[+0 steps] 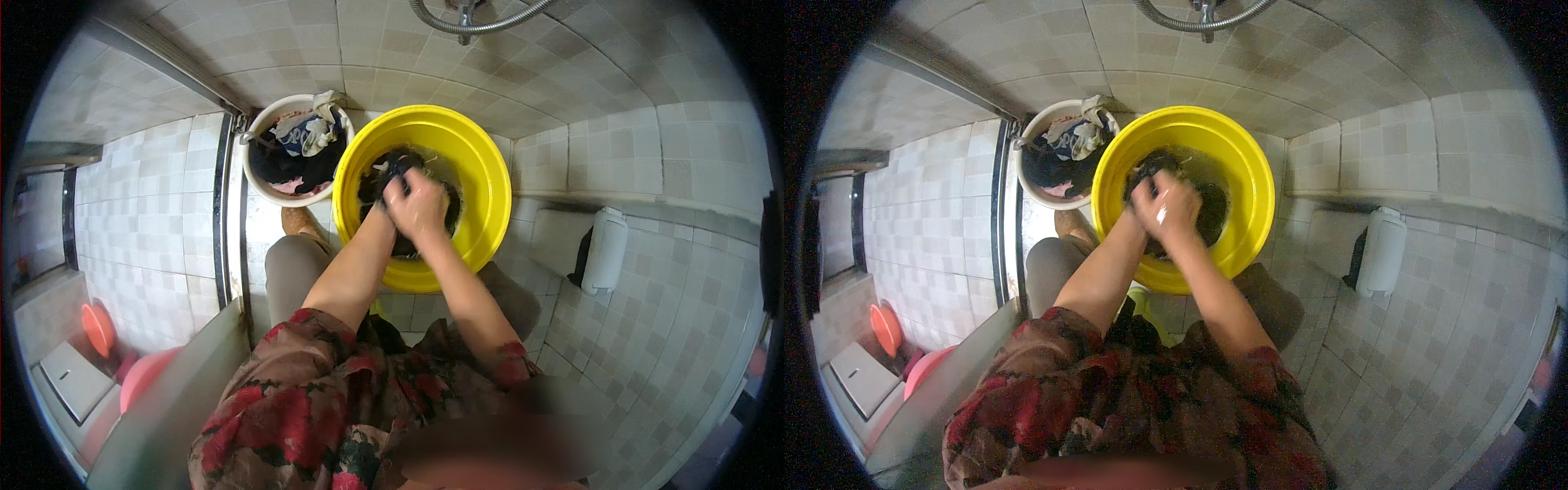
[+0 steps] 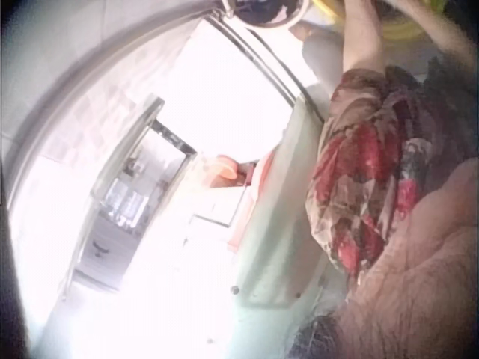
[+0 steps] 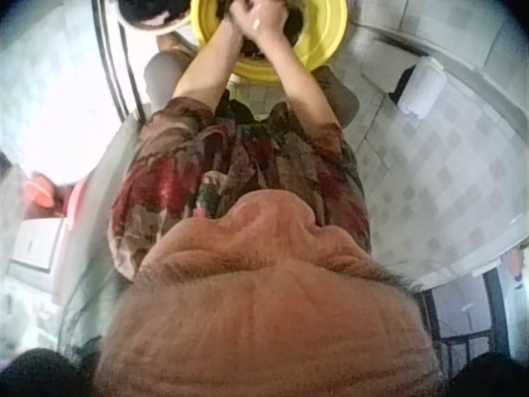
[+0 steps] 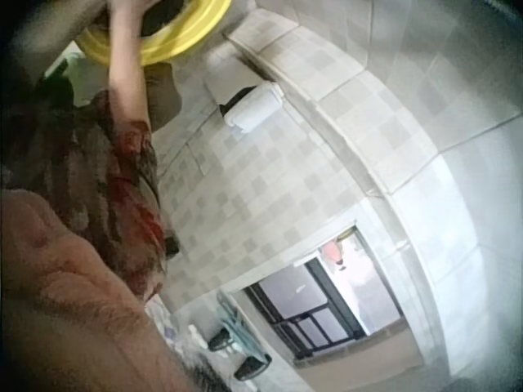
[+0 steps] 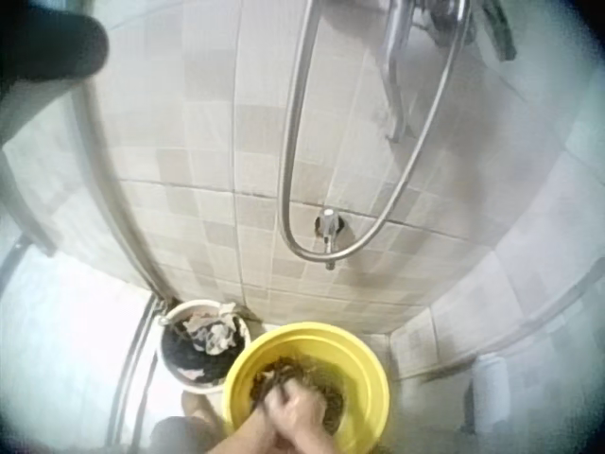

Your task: Washing dark colored clothes by hand in a yellow basin with soapy water.

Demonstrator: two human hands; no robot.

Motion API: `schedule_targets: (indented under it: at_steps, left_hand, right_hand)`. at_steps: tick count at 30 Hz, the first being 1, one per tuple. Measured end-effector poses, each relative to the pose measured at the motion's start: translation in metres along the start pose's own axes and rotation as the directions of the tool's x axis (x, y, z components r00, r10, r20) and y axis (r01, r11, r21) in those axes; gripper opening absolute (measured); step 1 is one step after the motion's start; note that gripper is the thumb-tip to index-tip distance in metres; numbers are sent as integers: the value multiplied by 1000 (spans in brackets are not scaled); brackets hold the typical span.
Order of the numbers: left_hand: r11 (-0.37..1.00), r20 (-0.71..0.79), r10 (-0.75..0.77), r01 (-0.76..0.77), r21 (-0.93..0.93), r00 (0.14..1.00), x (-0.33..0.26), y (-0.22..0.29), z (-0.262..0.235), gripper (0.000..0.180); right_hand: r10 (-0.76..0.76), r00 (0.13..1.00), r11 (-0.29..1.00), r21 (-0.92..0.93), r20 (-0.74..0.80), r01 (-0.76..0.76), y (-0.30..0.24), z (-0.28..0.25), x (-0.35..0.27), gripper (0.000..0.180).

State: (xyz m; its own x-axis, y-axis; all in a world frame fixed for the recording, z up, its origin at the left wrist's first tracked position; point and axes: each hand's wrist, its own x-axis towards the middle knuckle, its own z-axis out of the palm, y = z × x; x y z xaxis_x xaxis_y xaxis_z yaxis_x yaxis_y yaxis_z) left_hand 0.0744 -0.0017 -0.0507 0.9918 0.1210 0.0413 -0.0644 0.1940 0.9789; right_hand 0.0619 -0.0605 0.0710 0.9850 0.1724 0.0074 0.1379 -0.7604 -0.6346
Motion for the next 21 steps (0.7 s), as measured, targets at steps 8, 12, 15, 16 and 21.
schedule_targets:
  at_steps: [8,12,15,16,21]
  left_hand:
    - [198,118,-773,413,-889,623,-18,29,19,34]
    - [889,64,-137,151,-432,988,-28,4,4,33]
    - [397,104,-828,707,-585,551,-7,111,57,25]
    - [456,155,-789,735,-501,595,-11,118,57,28]
    - [579,257,-663,699,-419,703,-1,166,32,35]
  right_hand:
    - [121,991,993,15,-55,-121,26,-10,-8,28]
    - [-67,996,996,53,-55,70,-8,-15,-28,33]
    - [268,946,948,-127,-181,-292,69,-46,29,36]
    - [287,955,954,-70,-70,-291,85,-53,36,35]
    - [203,975,696,713,-90,-79,76,-69,23,51]
